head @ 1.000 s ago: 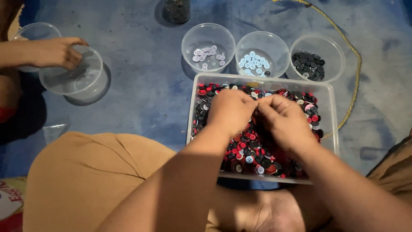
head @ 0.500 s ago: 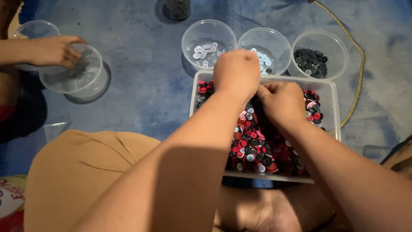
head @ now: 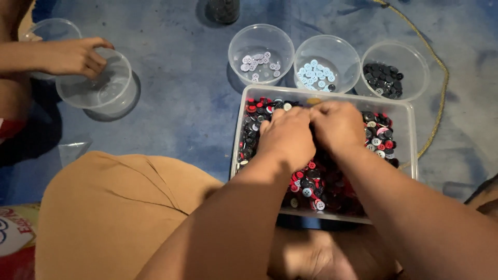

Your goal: Sorting various colored buttons from a large central tray into smaller plastic bowls based on their type or color.

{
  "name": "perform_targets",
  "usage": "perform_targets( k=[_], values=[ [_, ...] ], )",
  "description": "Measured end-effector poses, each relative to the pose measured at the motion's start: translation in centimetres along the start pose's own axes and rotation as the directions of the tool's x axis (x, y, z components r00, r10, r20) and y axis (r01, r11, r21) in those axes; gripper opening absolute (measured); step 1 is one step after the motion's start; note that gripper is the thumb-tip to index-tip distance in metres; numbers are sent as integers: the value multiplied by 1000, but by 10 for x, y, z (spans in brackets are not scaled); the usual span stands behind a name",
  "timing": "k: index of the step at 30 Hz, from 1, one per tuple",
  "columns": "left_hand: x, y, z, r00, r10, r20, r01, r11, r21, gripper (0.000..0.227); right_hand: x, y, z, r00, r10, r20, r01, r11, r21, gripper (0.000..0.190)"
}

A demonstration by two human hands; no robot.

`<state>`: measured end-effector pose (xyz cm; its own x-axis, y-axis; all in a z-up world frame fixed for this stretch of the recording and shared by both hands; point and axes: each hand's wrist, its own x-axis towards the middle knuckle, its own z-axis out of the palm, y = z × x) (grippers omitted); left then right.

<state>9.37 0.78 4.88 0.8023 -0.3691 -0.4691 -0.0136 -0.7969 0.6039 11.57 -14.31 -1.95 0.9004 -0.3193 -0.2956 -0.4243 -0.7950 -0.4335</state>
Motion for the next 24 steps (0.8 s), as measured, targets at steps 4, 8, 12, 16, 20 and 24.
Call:
perform_targets(
  k=[4,8,12,16,20,24],
  values=[
    [-6,-12,14,999,35,30,-39,990,138,49,-30,5,-20,974,-198,107,209,972,-109,29],
    [-35,-12,24,995,76,64,-87,979,185,44,-72,-1,-43,955,-189,228,242,942,-232,26],
    [-46,-16,35,996,90,2,-89,988,130,41,-90,3,-66,963,-148,226,191,965,-182,30],
    [-47,-30,63,901,219,-375,-166,972,169,31,-67,40,-70,989,-148,4,148,989,-12,26],
    [-54,-28,60,846,254,-469,-188,965,183,29,-55,51,-80,986,28,163,-81,941,328,10],
    [-60,-24,67,691,325,-646,-302,941,150,21,-43,72,-81,931,-47,363,-241,669,703,8]
  ],
)
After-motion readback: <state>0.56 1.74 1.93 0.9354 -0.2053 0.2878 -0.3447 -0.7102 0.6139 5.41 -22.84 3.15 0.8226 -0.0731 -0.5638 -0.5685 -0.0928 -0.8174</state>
